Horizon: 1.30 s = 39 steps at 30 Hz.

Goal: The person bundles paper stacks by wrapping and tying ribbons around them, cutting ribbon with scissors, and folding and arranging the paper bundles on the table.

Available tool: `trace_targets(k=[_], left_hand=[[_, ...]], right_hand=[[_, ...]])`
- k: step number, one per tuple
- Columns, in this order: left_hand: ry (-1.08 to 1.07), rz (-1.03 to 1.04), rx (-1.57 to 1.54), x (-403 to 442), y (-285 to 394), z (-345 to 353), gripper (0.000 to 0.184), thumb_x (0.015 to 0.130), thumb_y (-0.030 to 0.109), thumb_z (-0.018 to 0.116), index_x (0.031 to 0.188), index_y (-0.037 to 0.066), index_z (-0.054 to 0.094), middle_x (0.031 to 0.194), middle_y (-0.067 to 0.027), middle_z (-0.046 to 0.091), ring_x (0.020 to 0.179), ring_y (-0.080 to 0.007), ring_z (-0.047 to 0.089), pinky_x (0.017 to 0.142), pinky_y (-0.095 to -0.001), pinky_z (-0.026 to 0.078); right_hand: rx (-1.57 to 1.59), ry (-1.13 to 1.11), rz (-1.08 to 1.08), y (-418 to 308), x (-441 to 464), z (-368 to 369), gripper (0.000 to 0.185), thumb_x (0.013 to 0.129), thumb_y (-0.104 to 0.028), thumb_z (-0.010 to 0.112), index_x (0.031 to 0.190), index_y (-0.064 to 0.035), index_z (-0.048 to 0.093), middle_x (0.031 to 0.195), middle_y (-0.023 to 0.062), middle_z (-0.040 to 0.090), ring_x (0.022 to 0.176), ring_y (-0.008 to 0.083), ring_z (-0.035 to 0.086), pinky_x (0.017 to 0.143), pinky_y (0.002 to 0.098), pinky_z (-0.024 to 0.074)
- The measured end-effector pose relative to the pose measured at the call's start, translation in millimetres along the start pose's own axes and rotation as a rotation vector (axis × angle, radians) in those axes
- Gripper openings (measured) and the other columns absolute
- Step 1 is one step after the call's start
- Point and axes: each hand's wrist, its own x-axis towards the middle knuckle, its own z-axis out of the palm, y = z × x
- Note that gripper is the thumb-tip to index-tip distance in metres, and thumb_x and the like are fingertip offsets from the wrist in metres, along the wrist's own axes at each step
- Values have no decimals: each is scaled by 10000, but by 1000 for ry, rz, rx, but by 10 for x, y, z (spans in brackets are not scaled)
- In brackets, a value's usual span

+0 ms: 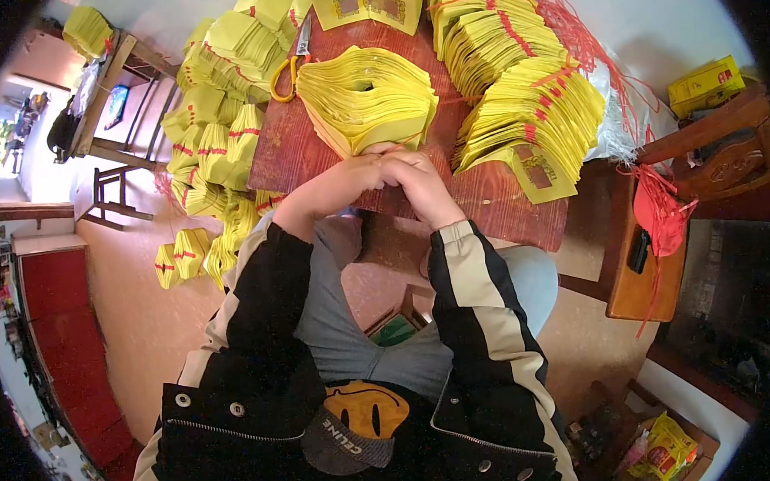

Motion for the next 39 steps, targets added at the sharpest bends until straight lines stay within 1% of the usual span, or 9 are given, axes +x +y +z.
trace_targets(k=[1,5,7,8,9,14,16,31,39], left_hand=[[29,124,157,4,-22,24,425,965,106,465,1352,-11,598,1282,-54,634,1172,-149,576,1024,-293,448],[49,23,171,-72,179,79,361,904,36,527,1243,-10,644,1291,-90,643,1158,-189,601,1004,-314,461],[152,91,368,-104,242,101,243,867,11,555,1081,-20,667,1162,-138,697,1045,-236,656,943,-339,500],[155,93,367,-118,278,103,243,867,11,555,1081,-20,667,1162,-138,697,1045,-236,656,943,-339,500],[153,58,439,-133,304,101,202,873,32,561,1037,-16,669,1080,-153,713,986,-266,678,909,-366,520],[197,128,667,-139,126,72,201,907,134,565,1014,21,693,891,-165,730,854,-348,708,796,-451,551],[154,5,981,-155,161,79,312,986,284,484,999,46,686,879,-181,732,857,-394,708,786,-522,537],[369,325,1108,-20,-113,216,115,893,154,585,880,83,675,833,-124,694,853,-350,690,754,-504,533],[296,31,1074,-278,230,71,148,867,198,608,886,75,687,857,-147,714,894,-361,693,794,-498,539]], right_hand=[[-1,-2,-1,-31,1,11,243,948,-104,556,812,40,697,1066,94,689,958,146,578,843,285,426],[16,55,31,-20,14,12,230,946,-116,598,844,51,719,1062,100,701,934,150,608,868,289,441],[81,52,11,-38,23,34,227,946,-120,609,874,57,730,1060,101,708,934,144,614,867,288,449],[163,55,35,-50,10,43,236,960,-140,610,915,49,743,957,68,701,839,126,584,801,271,437],[247,58,58,-82,6,64,249,974,-161,611,956,41,755,854,35,694,744,107,555,735,254,426],[289,69,114,-146,32,36,257,980,-149,597,984,56,752,883,57,717,733,114,550,726,269,437],[289,33,99,-147,47,0,260,981,-147,594,983,56,756,893,64,726,742,115,561,728,269,442],[-65,-29,85,-255,189,-20,228,963,-133,620,940,26,781,972,85,770,935,147,686,880,269,495],[609,80,118,-78,225,-203,147,970,-93,612,975,19,708,935,95,738,902,192,694,920,345,526]])
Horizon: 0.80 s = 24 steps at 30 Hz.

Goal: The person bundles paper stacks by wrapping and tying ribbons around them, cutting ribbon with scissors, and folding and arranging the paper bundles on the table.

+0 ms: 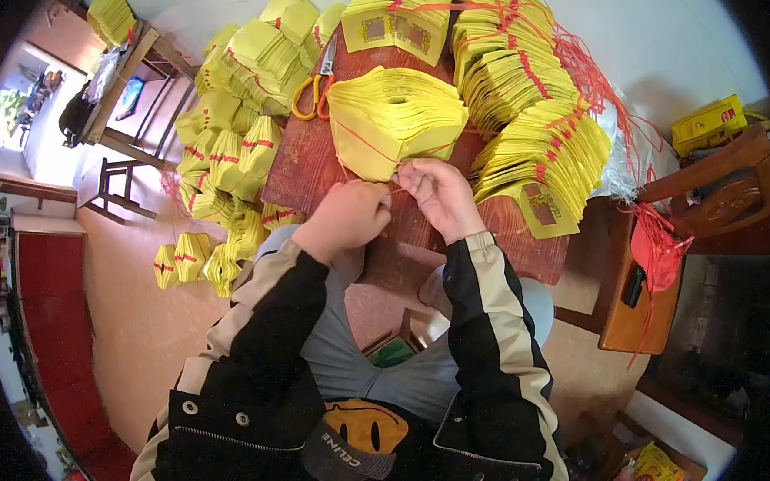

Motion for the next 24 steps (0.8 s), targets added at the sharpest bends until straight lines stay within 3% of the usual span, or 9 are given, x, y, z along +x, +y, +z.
trace_targets(k=[3,5,8,12,14,17,18,20,24], left_hand=[[-69,-88,2,-92,-201,-234,188,894,260,629,926,94,711,902,-134,722,936,-347,692,843,-502,518],[97,-43,90,-161,-372,-373,266,905,356,655,883,109,752,894,-126,738,950,-342,692,847,-524,497],[47,-72,333,-252,-795,-572,274,968,378,637,977,131,755,991,-88,731,1042,-327,663,918,-517,464],[30,-90,506,-503,-1323,-854,283,996,367,605,961,139,768,995,-75,745,980,-334,676,896,-521,469],[-19,-392,502,-554,-1418,-952,277,987,364,601,963,153,778,1006,-87,753,912,-342,683,872,-508,487],[-186,-403,525,-618,-1198,-945,275,980,355,602,992,154,789,958,-118,753,896,-343,692,832,-495,512],[-101,-139,444,-611,-1044,-942,278,980,321,608,1009,110,787,903,-155,742,898,-343,699,808,-493,528],[120,-17,203,-384,-645,-834,302,991,310,617,1017,51,771,887,-181,738,886,-359,708,808,-469,535],[148,-267,-488,160,-100,-437,394,1001,357,632,1002,-23,738,904,-218,731,875,-393,708,788,-426,534]], right_hand=[[127,-54,-15,-33,28,-67,132,965,-83,607,921,5,696,905,102,729,853,203,673,919,372,518],[128,-71,-21,18,36,-98,138,960,-89,607,917,6,697,884,96,719,778,192,627,924,370,502],[177,-43,-34,88,37,-84,147,957,-97,608,910,11,695,864,87,707,742,177,586,926,361,489],[164,-27,-56,102,7,-34,162,959,-101,601,914,22,697,836,73,686,750,173,589,925,354,488],[158,-38,-61,130,23,-41,172,960,-101,597,928,31,702,819,61,667,752,169,584,923,350,487],[184,-23,-52,158,23,-49,182,965,-97,588,948,40,707,840,64,673,768,166,583,921,347,485],[183,-15,-60,156,38,-54,182,965,-97,588,948,40,707,840,64,673,768,166,583,921,347,485],[127,-144,-83,208,21,-63,184,965,-98,594,966,48,707,896,84,701,795,162,584,912,335,481],[39,-55,-98,256,-29,52,188,959,-102,609,966,55,712,939,96,715,792,151,569,875,301,471]])
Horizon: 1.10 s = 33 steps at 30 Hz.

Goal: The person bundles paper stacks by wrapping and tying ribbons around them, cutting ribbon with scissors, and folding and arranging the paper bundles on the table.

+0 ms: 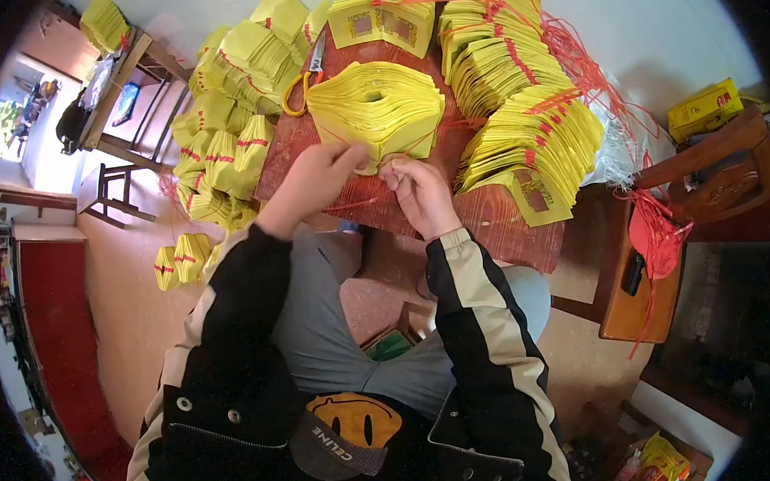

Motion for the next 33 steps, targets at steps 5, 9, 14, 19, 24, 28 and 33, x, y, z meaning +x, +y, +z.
trace_targets(k=[5,9,14,19,24,28,33], left_hand=[[165,-127,87,125,100,127,429,974,375,670,1055,-44,714,932,-220,737,915,-322,735,819,-414,548],[398,19,-50,-38,-73,342,378,891,294,757,1098,-16,696,892,-172,740,838,-331,728,789,-431,563],[605,134,160,-147,132,349,365,857,271,805,1077,2,694,862,-117,727,800,-281,718,757,-408,564],[302,6,90,-95,152,279,275,900,280,767,923,9,722,786,-148,725,733,-297,722,690,-404,559],[300,-64,226,-92,121,321,314,919,322,737,910,9,762,773,-181,729,734,-337,727,689,-415,565],[124,-124,241,-108,90,316,315,913,312,743,980,8,791,815,-188,747,759,-327,741,699,-404,570],[75,-157,-194,-49,-189,429,301,916,270,749,1000,-16,786,794,-145,754,689,-232,720,657,-351,548]], right_hand=[[-233,84,-84,14,-20,97,199,959,-85,602,947,67,731,938,86,709,787,123,540,777,249,423],[-403,89,-100,227,26,70,189,970,-91,594,947,20,746,869,15,671,741,84,497,708,243,400],[-529,30,-161,191,-10,2,198,989,-121,593,960,-8,753,791,-35,614,722,62,506,669,224,383],[-579,101,-37,84,-79,134,203,987,-136,595,949,-19,757,855,-13,682,701,52,497,651,209,387],[-629,139,3,123,-116,149,221,978,-131,598,931,30,741,907,36,724,790,103,598,727,263,474],[-889,108,-221,206,-135,126,229,970,-111,590,921,72,718,896,116,724,899,189,677,820,334,522],[-1001,106,-312,209,-231,131,211,962,-114,602,932,56,723,902,153,707,877,260,682,814,353,522]])
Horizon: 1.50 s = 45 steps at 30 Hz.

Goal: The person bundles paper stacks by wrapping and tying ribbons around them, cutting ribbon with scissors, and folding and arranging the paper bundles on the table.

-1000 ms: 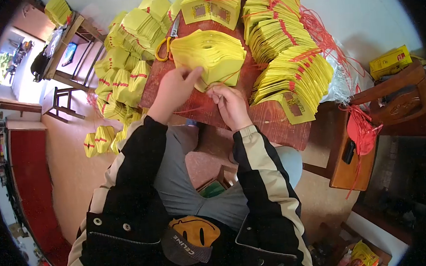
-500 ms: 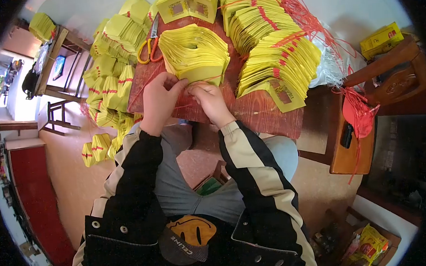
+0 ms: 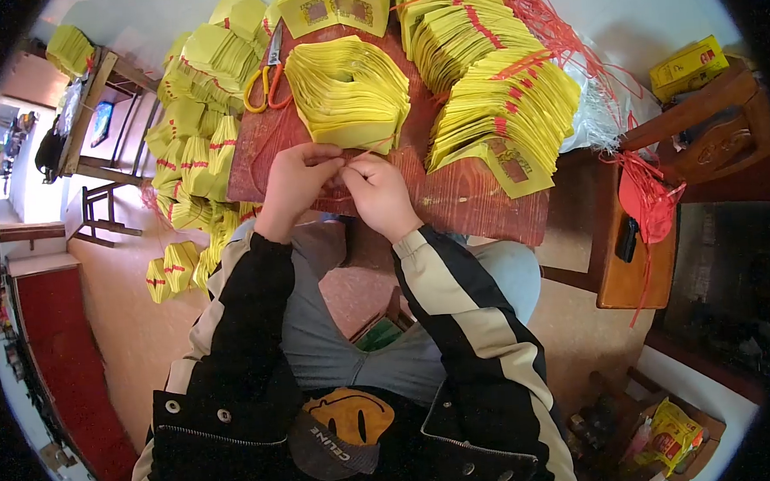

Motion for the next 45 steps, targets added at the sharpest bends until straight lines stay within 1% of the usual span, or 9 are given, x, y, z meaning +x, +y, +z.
trace_targets(k=[2,10,26,28,31,34,40,42,45], left_hand=[[-42,-60,-217,5,11,25,322,916,292,737,1008,-13,786,815,-172,755,737,-269,743,701,-360,562],[-164,175,45,57,49,66,314,916,314,718,1046,36,785,853,-191,750,780,-306,747,729,-384,562],[-273,313,292,14,178,-43,225,922,209,666,943,5,758,836,-195,730,783,-347,727,729,-412,558],[-243,352,261,1,168,-45,199,966,130,637,951,-53,712,811,-92,718,755,-165,684,712,-313,532],[-312,224,30,35,156,-70,182,942,140,626,966,-18,711,843,-154,735,730,-272,719,702,-374,553],[-360,116,40,-1,231,-141,146,983,91,610,993,-44,664,872,-76,718,761,-129,683,716,-289,529],[-389,79,-18,-7,237,-178,125,994,67,598,1033,-42,645,924,-76,731,752,-118,680,714,-269,529],[-385,85,-33,8,208,-181,128,996,70,601,1039,-42,644,932,-78,735,746,-113,676,713,-270,531],[-398,74,-54,7,200,-188,130,998,76,612,1044,-42,643,942,-81,741,738,-106,671,712,-266,534]], right_hand=[[-12,-4,-9,-47,5,-11,204,952,-119,612,933,50,726,918,162,706,878,289,684,815,364,524],[-556,22,-199,-264,-87,23,147,872,-130,648,850,-12,733,930,189,680,857,403,669,770,483,541],[-513,58,-204,-162,-227,93,148,886,-154,663,899,-26,737,859,203,658,785,399,660,718,470,540],[-187,-37,91,-146,-235,14,178,933,-178,682,890,-11,726,815,164,670,718,322,667,672,410,536],[396,-109,572,-285,-189,-131,254,994,-222,700,861,-7,710,773,54,665,629,155,624,612,297,497],[276,-19,418,-208,-141,-301,249,1013,-234,694,884,-21,699,766,-10,631,617,74,582,598,238,463],[-51,135,243,-328,-145,-348,154,1010,-133,662,995,18,681,828,52,668,737,100,625,652,251,499],[-216,-179,354,-480,-155,-457,170,1017,-135,643,1050,27,684,855,74,685,809,116,646,722,269,518],[-200,-295,382,-421,-99,-585,184,1022,-145,634,1070,22,696,876,55,692,832,108,642,752,278,520]])
